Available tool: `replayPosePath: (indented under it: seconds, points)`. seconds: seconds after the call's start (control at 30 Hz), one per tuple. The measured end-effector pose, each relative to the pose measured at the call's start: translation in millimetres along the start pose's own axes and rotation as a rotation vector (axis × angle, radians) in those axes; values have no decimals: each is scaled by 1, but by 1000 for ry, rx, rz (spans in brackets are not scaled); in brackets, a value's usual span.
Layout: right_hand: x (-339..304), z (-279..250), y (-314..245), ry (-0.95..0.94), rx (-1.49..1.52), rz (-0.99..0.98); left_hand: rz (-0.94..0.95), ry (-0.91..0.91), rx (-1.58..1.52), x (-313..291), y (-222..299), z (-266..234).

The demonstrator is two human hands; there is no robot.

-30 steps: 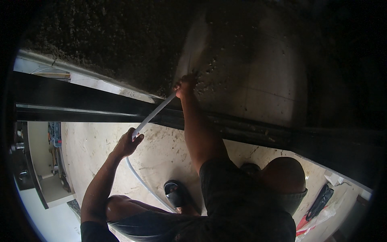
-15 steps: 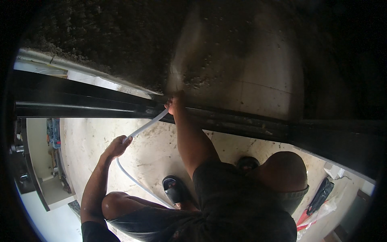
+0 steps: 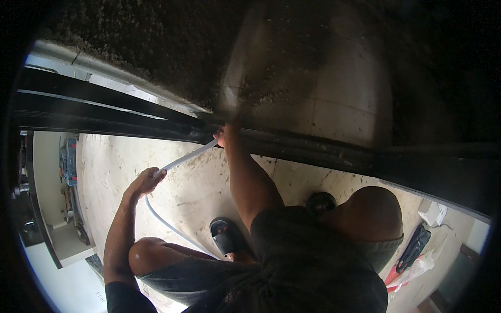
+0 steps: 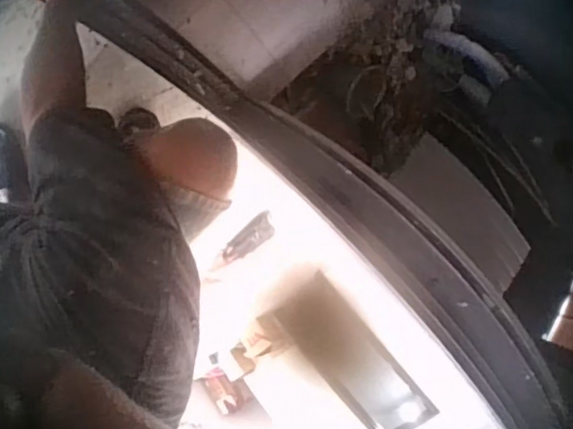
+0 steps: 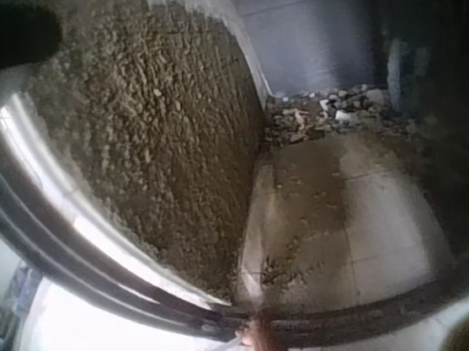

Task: The person rinses a sliding door track with water from a hose, then wipes the track and the glass door with their hands.

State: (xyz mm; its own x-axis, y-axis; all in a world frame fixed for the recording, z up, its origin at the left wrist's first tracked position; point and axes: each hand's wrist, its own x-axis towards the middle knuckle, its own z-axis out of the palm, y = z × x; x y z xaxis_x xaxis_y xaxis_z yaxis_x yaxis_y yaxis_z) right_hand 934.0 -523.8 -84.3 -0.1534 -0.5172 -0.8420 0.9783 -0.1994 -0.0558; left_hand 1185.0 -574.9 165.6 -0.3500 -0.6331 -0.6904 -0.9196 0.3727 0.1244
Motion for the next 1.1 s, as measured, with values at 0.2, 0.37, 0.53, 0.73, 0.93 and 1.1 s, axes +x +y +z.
replayPosePath:
  seconds: [0.2, 0.37, 0.53, 0.73, 0.93, 1.1]
  points:
    - [14, -16, -10, 93, 111, -36, 46, -31, 32, -1, 16, 0]
    - [17, -36, -37, 152, 205, -71, 117, -37, 68, 4, 39, 3]
    - [-11, -49, -53, 149, 227, -238, 155, -106, 160, 11, 58, 6]
    - [-7, -59, -49, 207, 155, -55, 90, -102, 117, 14, 52, -21]
    - [-14, -48, -22, 196, 10, 218, 8, -123, 18, -6, 23, -26]
    - [-40, -79, -41, 210, -107, -68, 150, -154, 50, -4, 51, -21]
